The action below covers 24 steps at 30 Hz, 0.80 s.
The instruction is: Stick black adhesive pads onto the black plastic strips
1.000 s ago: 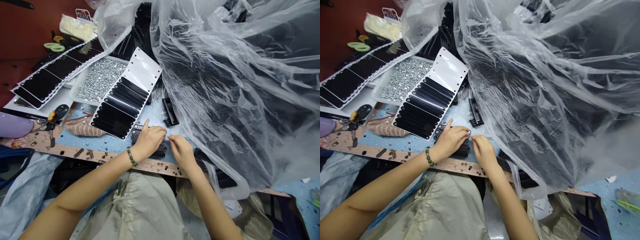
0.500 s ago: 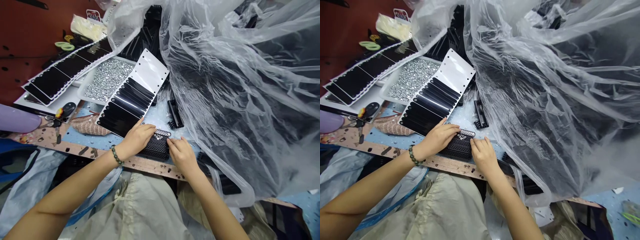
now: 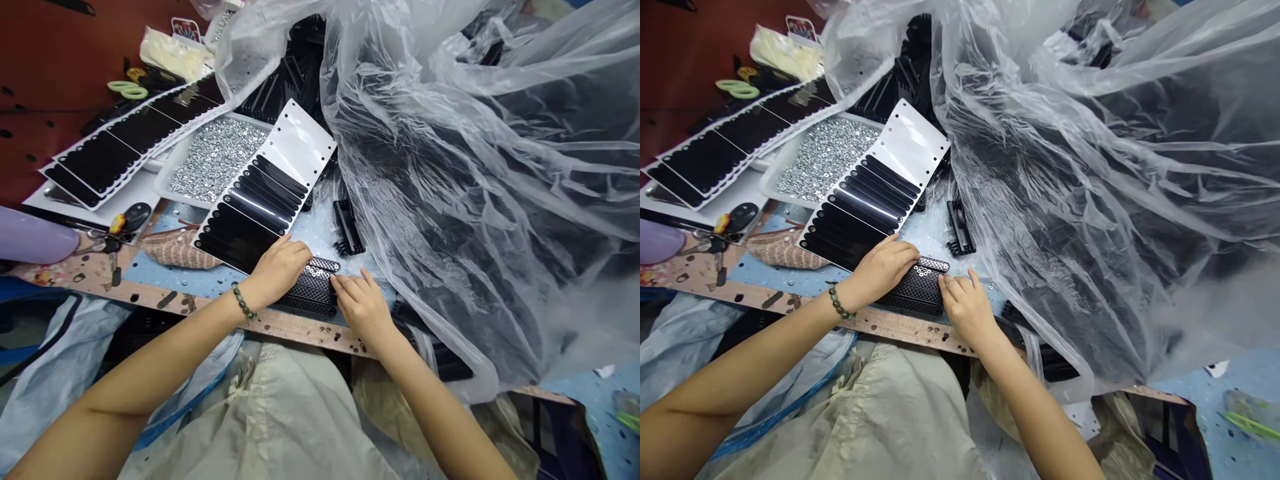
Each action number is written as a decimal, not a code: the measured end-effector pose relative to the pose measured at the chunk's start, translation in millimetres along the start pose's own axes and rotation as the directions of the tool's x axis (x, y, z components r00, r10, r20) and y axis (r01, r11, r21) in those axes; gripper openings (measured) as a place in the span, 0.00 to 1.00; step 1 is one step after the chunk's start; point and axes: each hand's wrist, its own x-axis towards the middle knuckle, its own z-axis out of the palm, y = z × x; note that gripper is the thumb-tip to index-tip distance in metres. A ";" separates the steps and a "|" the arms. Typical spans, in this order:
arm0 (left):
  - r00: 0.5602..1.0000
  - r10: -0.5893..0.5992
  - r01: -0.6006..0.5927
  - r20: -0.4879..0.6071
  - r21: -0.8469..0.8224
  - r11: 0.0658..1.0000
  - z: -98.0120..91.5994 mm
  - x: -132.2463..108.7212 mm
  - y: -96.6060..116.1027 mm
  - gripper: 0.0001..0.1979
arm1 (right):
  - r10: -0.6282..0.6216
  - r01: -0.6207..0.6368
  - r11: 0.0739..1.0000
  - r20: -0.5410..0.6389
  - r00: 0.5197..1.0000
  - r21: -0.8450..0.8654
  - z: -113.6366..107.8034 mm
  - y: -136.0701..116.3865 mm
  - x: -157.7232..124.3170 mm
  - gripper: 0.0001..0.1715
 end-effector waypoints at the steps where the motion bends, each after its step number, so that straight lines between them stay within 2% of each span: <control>1: 1.000 0.006 -0.006 -0.002 0.003 1.000 0.4 -0.2 -0.5 0.10 | -0.008 0.008 1.000 -0.002 1.000 -0.001 -0.2 0.1 -0.2 0.18; 4: 1.000 0.017 -0.017 0.006 0.026 1.000 1.4 0.1 -2.2 0.10 | -0.001 0.001 1.000 -0.004 1.000 0.029 -2.2 1.8 1.9 0.17; 10: 0.998 0.060 -0.061 0.016 0.084 0.995 0.4 3.3 -3.6 0.09 | 0.213 -0.222 0.928 0.061 0.975 0.299 -3.4 8.0 16.5 0.09; 13: 0.997 0.076 -0.076 0.007 0.082 0.994 -1.6 0.4 -2.8 0.10 | 0.273 -0.282 0.912 0.070 0.959 0.299 0.1 7.2 22.1 0.08; 16: 0.997 0.080 -0.080 0.000 0.039 0.996 -3.1 -4.8 -1.6 0.11 | 0.241 -0.244 0.955 0.041 0.970 0.168 3.8 2.5 22.3 0.11; 19: 0.997 0.081 -0.081 0.012 0.008 0.997 -2.8 -7.7 -1.1 0.11 | 0.127 -0.127 0.992 0.002 0.992 0.024 5.6 -1.6 15.1 0.14; 22: 0.997 0.079 -0.079 0.013 -0.002 0.997 -1.6 -6.7 -1.5 0.11 | 0.026 -0.025 1.000 0.012 1.000 -0.011 3.7 -2.0 4.0 0.16; 24: 0.997 0.075 -0.075 0.006 0.006 0.997 -0.9 -4.5 -1.7 0.11 | 0.013 -0.013 1.000 0.052 0.999 0.015 0.8 -0.6 -1.4 0.18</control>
